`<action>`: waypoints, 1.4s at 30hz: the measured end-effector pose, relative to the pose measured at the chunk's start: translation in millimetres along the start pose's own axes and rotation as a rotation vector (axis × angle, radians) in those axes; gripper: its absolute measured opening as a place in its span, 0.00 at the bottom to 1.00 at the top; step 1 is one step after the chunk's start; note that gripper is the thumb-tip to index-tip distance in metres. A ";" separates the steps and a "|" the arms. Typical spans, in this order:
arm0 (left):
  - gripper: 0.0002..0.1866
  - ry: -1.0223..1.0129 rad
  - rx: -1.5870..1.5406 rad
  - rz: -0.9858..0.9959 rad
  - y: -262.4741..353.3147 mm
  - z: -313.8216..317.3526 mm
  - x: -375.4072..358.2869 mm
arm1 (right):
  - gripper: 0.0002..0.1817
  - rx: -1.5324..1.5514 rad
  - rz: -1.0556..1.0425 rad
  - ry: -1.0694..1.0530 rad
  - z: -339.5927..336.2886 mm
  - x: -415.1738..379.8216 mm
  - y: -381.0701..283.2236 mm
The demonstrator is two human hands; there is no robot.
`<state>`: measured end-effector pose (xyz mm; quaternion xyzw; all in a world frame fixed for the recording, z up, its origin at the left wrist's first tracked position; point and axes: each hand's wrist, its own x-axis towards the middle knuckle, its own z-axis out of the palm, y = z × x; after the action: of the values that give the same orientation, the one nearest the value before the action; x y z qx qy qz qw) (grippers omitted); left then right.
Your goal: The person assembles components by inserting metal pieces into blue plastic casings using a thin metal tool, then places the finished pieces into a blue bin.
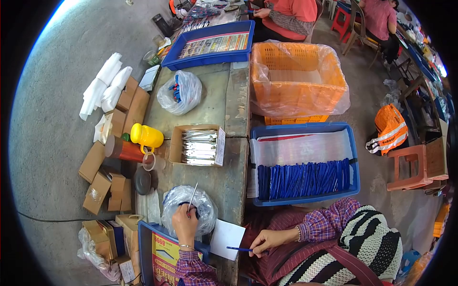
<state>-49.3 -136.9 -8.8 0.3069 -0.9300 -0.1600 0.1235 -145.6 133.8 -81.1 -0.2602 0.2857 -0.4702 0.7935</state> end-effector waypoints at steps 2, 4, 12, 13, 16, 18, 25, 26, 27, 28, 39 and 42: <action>0.02 -0.020 0.025 -0.005 0.4 -1.0 0.1 | 0.14 -0.005 -0.004 0.013 0.6 -1.0 0.3; 0.02 -0.005 0.032 -0.001 -0.8 -0.2 -0.1 | 0.14 -0.005 -0.012 0.010 -0.9 -1.1 3.0; 0.03 0.020 0.078 -0.035 3.1 -5.3 -0.5 | 0.14 -0.048 -0.004 0.028 -3.2 -5.0 6.0; 0.03 0.021 0.075 -0.040 3.7 -6.1 -0.6 | 0.14 -0.036 -0.015 0.042 -3.0 -5.3 7.4; 0.04 0.030 0.084 -0.043 -0.4 -4.5 -1.4 | 0.14 -0.027 -0.024 0.053 -2.9 -7.8 6.2; 0.05 0.044 0.094 -0.041 -2.4 -4.0 -2.8 | 0.14 -0.036 -0.022 0.051 -3.8 -8.8 5.4; 0.06 0.044 0.126 -0.069 -4.9 -2.5 -5.3 | 0.14 -0.066 -0.017 0.063 -5.6 -11.3 9.2; 0.06 0.044 0.124 -0.073 -5.4 -1.8 -5.6 | 0.14 -0.064 -0.018 0.059 -6.3 -11.5 10.1; 0.06 0.047 0.121 -0.074 -5.3 -1.1 -5.9 | 0.14 -0.067 -0.016 0.061 -6.9 -12.0 10.7; 0.05 0.064 0.117 -0.074 -4.1 -1.3 -6.2 | 0.14 -0.057 -0.018 0.056 -7.2 -12.6 11.2; 0.03 0.166 0.088 0.012 0.2 -6.9 -7.9 | 0.15 -0.022 0.018 0.048 -4.4 -18.5 14.2; 0.04 0.244 -0.121 -0.005 5.0 -14.0 -13.5 | 0.16 -0.027 0.050 0.044 -5.9 -19.2 16.5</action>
<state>-36.8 -127.9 4.2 0.3183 -0.8960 -0.1776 0.2536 -147.4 157.0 -92.5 -0.2532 0.3159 -0.4519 0.7949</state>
